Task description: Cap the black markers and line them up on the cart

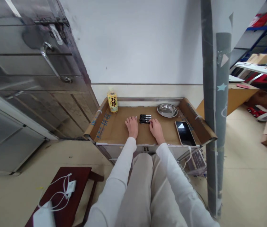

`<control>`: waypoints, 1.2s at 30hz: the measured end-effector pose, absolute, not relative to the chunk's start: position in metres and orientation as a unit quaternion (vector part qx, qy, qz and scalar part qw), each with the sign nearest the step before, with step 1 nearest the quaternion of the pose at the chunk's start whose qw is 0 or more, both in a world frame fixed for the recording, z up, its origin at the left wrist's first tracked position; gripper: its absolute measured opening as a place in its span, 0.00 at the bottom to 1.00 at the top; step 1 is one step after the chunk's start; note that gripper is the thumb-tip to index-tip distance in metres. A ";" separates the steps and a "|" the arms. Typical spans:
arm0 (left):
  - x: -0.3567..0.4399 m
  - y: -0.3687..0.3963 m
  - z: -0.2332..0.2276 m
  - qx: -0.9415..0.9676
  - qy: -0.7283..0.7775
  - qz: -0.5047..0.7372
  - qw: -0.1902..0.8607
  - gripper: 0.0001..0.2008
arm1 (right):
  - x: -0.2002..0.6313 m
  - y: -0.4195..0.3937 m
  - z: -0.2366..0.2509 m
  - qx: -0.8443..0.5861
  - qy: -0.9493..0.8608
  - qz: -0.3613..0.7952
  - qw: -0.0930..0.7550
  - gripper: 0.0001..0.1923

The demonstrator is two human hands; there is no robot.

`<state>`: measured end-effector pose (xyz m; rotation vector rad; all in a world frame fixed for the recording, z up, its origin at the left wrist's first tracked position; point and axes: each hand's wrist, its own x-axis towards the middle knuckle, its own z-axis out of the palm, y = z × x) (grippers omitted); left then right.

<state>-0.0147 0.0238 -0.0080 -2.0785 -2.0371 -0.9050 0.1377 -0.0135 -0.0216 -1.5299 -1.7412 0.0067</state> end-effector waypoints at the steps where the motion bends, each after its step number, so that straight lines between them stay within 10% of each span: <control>1: -0.015 0.023 -0.008 -0.695 -0.648 -0.309 0.042 0.18 | 0.137 -0.014 -0.020 -0.599 -0.688 0.003 0.409 0.15; 10: -0.016 0.014 -0.004 -0.820 -0.412 -0.391 -0.068 0.12 | 0.135 -0.018 -0.011 -0.522 -0.731 -0.003 0.440 0.18; 36: -0.019 0.010 0.003 -0.773 -0.422 -0.458 -0.121 0.19 | 0.140 -0.011 -0.025 -0.512 -0.669 0.102 0.530 0.13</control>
